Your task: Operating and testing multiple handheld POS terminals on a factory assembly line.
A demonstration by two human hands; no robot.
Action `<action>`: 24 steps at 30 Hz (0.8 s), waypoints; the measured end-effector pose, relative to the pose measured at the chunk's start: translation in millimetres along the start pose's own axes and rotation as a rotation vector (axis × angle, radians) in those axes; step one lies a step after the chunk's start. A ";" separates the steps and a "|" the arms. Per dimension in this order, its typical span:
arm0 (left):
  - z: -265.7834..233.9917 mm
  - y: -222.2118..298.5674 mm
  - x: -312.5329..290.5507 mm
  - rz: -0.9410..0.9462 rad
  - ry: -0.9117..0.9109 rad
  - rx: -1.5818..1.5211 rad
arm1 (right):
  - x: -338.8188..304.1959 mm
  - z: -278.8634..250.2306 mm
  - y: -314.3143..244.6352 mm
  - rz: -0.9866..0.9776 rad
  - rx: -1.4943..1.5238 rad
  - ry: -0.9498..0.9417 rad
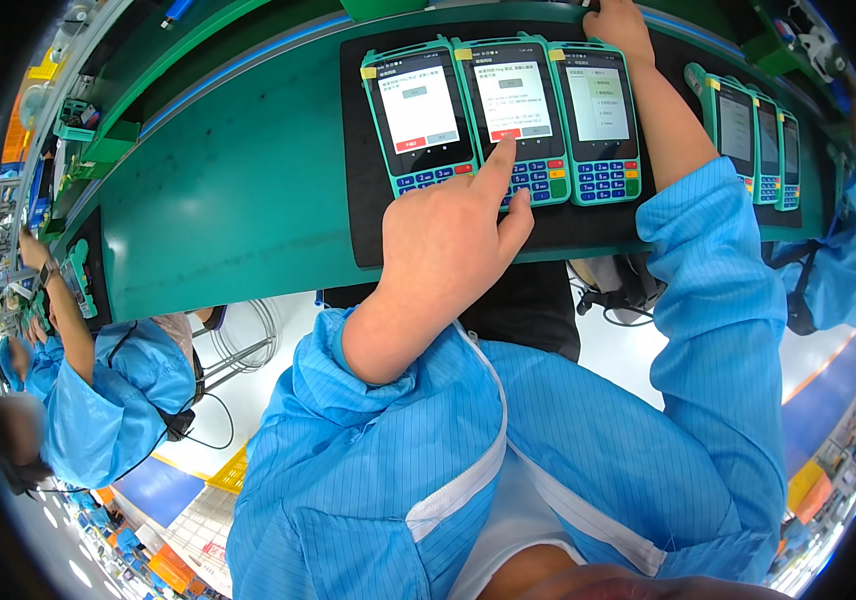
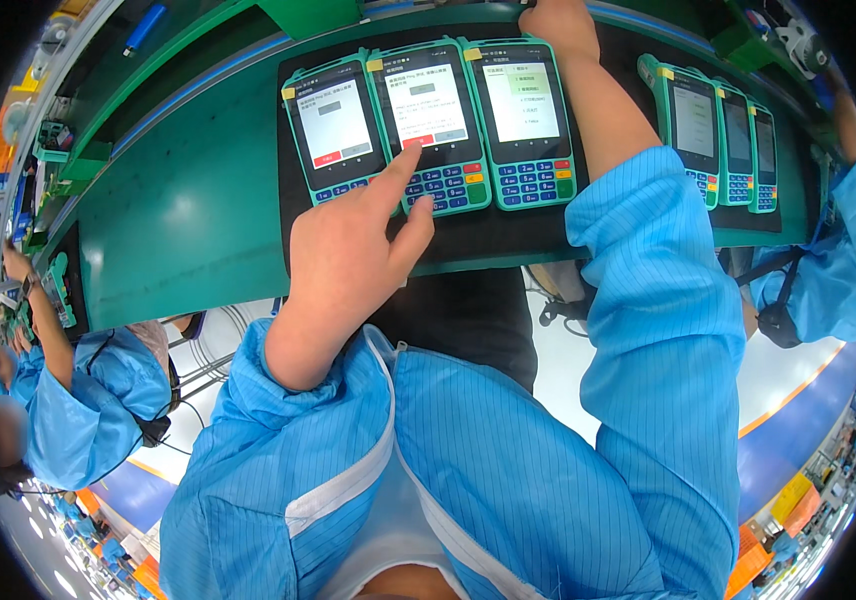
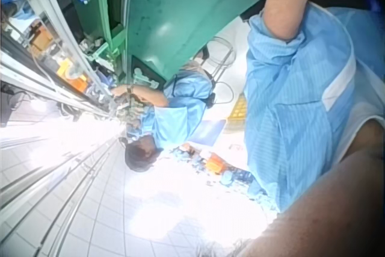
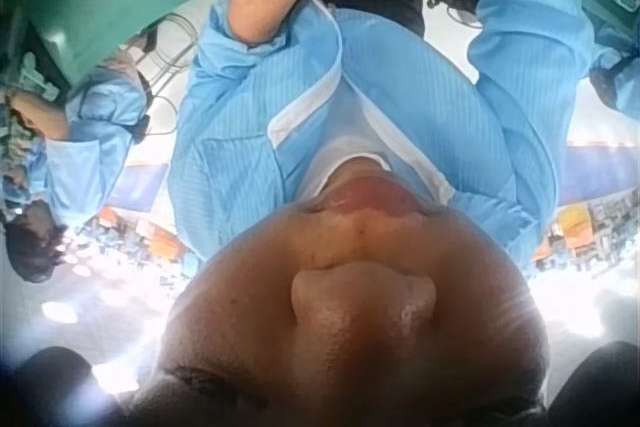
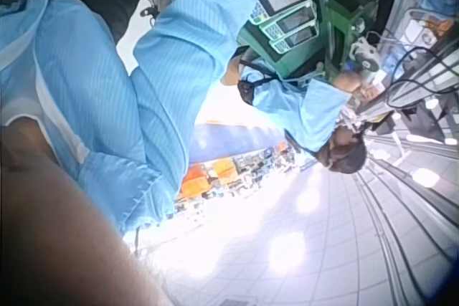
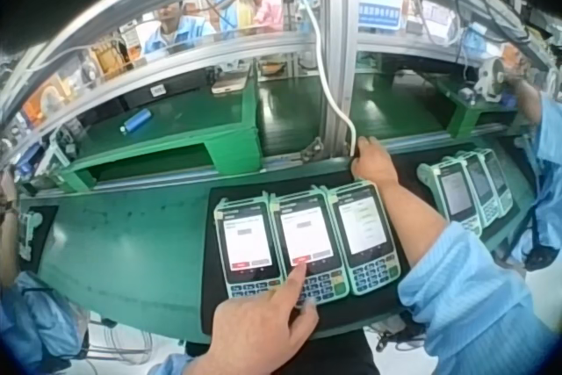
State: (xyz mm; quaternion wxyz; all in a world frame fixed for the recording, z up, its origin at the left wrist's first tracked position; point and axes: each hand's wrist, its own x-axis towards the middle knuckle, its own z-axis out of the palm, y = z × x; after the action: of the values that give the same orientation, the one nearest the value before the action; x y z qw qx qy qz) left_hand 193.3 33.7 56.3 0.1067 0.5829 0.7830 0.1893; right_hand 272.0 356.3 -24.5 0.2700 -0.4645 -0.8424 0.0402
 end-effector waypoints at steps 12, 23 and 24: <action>7.3 -7.2 0.1 0.086 0.162 -0.013 | 0.3 2.2 1.6 -0.008 -0.003 0.017; 1.2 -8.0 -3.5 0.044 0.090 -0.038 | -1.7 0.8 -3.5 0.015 0.005 -0.001; -0.4 -7.9 -3.9 -0.002 0.045 -0.027 | -1.8 0.7 -4.3 0.018 -0.001 0.004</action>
State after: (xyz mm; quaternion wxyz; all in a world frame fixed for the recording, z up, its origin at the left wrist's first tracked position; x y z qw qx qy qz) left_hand 187.4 27.9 53.0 0.0970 0.5763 0.7830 0.2130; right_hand 269.1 352.6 -24.5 0.2708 -0.4723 -0.8378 0.0413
